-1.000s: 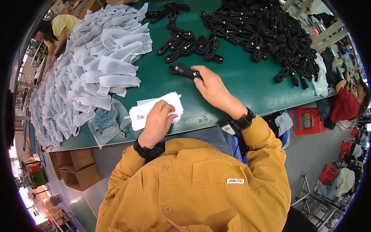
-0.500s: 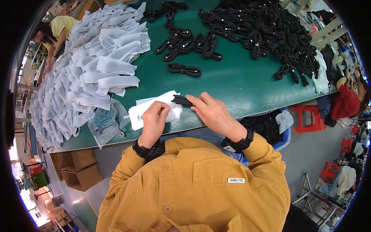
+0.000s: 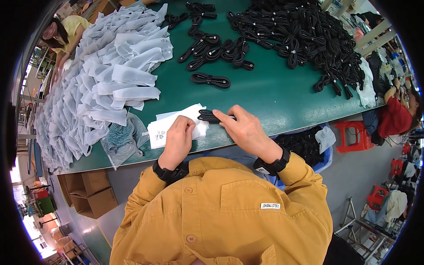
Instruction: The person picks up a cable from a pile, slides it into a plastic sleeve, and sets the packaged item aside on the table, repeating the process for several cables.
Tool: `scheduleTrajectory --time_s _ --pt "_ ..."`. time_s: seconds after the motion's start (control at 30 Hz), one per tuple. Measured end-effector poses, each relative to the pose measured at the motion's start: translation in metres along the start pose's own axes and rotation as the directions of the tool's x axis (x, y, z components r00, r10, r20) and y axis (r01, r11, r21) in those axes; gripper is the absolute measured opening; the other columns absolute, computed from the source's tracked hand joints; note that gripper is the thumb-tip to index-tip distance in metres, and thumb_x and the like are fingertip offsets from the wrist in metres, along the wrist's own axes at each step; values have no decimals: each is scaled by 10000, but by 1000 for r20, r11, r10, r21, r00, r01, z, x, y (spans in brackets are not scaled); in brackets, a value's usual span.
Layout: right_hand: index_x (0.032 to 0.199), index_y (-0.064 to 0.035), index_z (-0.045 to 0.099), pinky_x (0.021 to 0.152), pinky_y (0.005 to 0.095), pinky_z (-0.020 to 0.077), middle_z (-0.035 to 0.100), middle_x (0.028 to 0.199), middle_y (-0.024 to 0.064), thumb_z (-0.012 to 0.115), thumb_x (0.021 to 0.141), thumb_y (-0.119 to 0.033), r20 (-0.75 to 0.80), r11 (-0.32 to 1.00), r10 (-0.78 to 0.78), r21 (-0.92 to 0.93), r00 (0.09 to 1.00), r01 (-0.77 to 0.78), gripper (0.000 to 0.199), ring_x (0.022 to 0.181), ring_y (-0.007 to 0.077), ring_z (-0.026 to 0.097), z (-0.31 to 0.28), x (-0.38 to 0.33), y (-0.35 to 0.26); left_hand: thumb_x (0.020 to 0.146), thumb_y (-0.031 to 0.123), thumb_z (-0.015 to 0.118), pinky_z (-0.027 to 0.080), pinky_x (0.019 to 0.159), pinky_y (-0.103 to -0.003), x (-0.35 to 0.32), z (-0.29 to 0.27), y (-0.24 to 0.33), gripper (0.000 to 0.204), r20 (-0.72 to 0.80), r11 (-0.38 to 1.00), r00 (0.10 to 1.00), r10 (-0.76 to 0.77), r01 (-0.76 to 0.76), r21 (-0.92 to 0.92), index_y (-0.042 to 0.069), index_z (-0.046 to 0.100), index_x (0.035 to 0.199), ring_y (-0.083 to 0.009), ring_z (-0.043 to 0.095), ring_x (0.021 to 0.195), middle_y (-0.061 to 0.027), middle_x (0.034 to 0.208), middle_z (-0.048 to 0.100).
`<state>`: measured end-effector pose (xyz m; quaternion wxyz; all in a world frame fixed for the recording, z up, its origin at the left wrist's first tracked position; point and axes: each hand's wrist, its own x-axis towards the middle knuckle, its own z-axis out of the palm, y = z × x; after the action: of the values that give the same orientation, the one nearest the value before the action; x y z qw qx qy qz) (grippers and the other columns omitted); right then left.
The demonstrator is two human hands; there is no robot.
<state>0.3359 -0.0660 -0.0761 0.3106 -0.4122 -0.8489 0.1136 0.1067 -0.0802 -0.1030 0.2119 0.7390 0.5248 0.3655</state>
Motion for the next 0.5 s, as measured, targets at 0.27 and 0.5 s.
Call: scheduleTrajectory --time_s 0.27,0.5 --pt "1211 -88 654 604 375 491 513 852 97 685 818 -19 63 986 -163 -13 985 164 400 696 263 560 0 3 -1 877 -50 594 482 656 -330 2 -3 6 68 -65 982 997 -49 36 -185 -15 557 922 -258 595 736 -130 889 605" --pt "1231 -106 659 592 359 485 534 861 89 679 844 -32 19 993 86 83 996 -88 394 692 247 573 4 -1 -3 883 -49 601 482 657 -303 -1 -2 0 66 -42 993 999 24 -28 -115 -20 565 929 -226 585 717 -120 872 612"
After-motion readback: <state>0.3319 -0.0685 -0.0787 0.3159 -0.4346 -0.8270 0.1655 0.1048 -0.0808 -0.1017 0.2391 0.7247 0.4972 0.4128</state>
